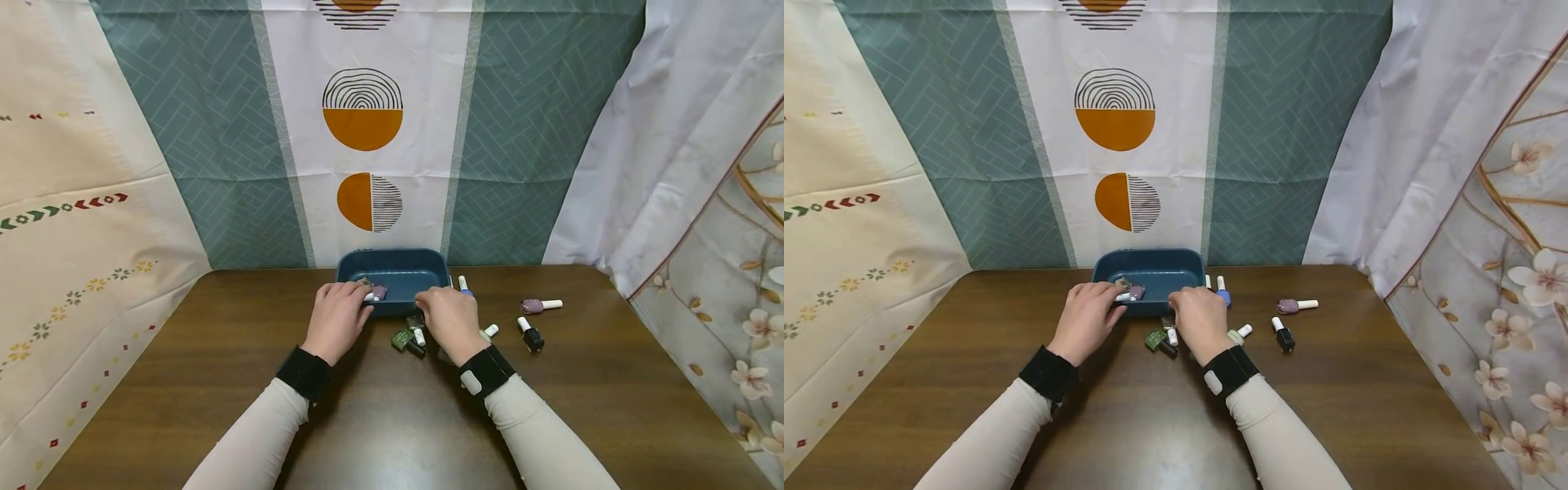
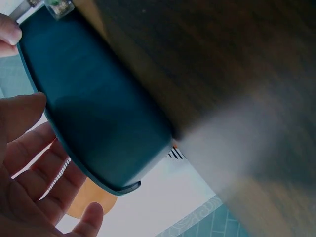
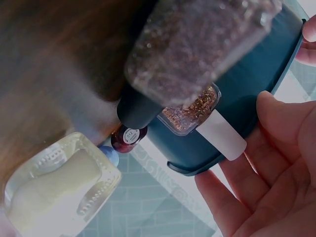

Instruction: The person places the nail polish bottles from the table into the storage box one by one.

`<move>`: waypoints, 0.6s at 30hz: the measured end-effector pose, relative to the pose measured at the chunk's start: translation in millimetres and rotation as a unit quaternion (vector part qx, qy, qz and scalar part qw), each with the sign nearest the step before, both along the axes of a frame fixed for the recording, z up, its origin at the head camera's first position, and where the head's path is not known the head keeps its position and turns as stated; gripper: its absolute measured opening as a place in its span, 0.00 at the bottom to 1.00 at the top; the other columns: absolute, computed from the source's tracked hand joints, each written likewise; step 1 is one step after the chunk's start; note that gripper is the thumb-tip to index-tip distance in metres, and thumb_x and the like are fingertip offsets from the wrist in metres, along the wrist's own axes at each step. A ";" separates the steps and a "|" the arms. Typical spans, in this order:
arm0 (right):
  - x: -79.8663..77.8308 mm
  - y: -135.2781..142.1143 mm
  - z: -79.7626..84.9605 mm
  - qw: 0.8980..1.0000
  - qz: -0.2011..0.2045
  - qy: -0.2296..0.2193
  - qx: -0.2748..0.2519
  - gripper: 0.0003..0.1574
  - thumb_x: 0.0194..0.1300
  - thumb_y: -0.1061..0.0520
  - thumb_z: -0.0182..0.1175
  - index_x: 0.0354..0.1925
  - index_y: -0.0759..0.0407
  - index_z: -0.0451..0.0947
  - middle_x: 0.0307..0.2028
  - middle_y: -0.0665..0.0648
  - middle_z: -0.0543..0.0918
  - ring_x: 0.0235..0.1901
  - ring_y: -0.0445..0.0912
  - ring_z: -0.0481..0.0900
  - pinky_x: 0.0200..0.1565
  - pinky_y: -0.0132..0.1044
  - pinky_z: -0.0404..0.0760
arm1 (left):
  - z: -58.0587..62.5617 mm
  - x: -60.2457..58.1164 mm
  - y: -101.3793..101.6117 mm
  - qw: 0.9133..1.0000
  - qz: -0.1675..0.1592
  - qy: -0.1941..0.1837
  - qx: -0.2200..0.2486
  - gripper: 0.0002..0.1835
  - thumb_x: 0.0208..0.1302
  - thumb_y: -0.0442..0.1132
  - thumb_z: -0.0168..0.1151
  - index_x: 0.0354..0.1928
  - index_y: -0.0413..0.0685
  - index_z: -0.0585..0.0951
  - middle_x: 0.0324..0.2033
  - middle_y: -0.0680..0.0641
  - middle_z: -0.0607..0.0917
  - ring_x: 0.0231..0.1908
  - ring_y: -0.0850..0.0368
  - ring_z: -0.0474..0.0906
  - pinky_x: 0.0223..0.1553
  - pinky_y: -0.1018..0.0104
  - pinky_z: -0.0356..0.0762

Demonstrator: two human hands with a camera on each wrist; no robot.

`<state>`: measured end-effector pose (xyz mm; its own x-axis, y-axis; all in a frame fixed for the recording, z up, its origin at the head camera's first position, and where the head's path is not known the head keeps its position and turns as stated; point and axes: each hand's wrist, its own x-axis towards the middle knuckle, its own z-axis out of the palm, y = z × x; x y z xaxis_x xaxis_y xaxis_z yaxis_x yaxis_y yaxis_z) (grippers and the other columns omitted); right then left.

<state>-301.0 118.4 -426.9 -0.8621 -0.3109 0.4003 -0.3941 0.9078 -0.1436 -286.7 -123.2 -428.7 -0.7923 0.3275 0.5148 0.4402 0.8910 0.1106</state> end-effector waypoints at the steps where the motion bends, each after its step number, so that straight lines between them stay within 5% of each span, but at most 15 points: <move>1: 0.4 0.5 -0.3 1.000 0.000 0.003 -0.001 0.09 0.78 0.53 0.72 0.52 0.46 0.95 0.43 0.49 0.94 0.41 0.49 0.91 0.36 0.48 0.86 | -0.4 0.0 -0.2 1.000 -0.001 0.005 -0.001 0.18 0.73 0.41 0.77 0.60 0.42 0.89 0.56 0.43 0.90 0.57 0.41 0.84 0.67 0.38 0.71; 18: 1.7 -1.6 -1.3 1.000 0.006 0.019 -0.006 0.09 0.77 0.54 0.73 0.51 0.47 0.95 0.42 0.50 0.94 0.39 0.50 0.91 0.33 0.49 0.86 | -5.3 -1.8 -7.9 0.999 -0.019 0.036 -0.017 0.16 0.69 0.37 0.80 0.55 0.41 0.90 0.50 0.42 0.91 0.53 0.42 0.85 0.65 0.44 0.78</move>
